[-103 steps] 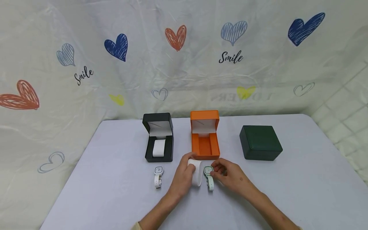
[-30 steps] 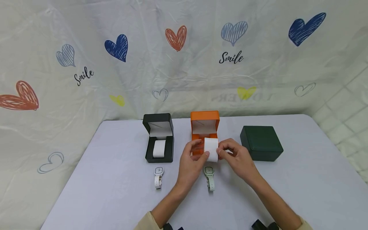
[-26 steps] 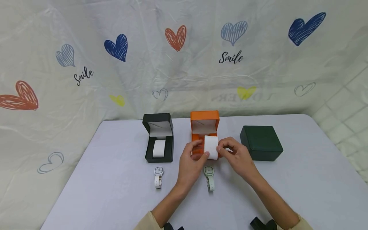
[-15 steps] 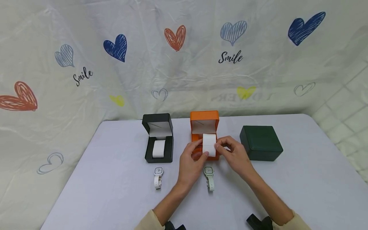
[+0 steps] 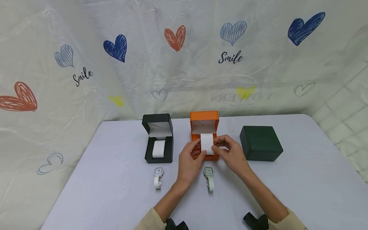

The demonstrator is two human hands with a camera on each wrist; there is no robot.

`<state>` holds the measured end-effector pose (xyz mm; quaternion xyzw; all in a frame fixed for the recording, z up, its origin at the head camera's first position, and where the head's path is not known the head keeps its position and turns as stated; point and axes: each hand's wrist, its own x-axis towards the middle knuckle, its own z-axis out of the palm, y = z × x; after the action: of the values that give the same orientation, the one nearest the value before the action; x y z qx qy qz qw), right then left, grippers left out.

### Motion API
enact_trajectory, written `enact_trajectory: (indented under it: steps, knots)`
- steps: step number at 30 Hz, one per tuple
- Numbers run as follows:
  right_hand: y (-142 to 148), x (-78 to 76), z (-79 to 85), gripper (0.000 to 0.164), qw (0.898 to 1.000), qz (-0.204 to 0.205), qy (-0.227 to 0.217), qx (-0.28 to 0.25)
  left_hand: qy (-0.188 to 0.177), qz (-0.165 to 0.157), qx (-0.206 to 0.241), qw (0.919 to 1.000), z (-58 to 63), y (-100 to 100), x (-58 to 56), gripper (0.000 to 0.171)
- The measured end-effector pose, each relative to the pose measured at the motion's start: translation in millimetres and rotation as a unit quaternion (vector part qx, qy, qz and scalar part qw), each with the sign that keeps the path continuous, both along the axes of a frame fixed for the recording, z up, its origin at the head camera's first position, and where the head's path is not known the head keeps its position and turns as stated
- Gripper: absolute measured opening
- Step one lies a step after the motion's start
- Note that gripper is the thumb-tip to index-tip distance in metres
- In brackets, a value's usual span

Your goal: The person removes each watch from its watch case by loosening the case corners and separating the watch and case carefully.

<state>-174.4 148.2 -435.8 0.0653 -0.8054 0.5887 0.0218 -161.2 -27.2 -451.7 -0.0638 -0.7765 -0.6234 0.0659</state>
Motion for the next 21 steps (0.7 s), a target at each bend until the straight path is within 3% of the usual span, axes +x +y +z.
enact_trajectory:
  steps: [11,21]
  knots:
    - [-3.8,-2.0,-4.4,0.031,1.000,-0.003,-0.014,0.024,0.012,0.005,-0.033,0.9994,-5.5,-0.5,-4.4,0.052]
    - [-7.4,-5.4,-9.2,0.032,0.996,-0.024,-0.002,0.088,0.010,0.009,-0.065,0.9978,-5.5,-0.5,-8.5,0.050]
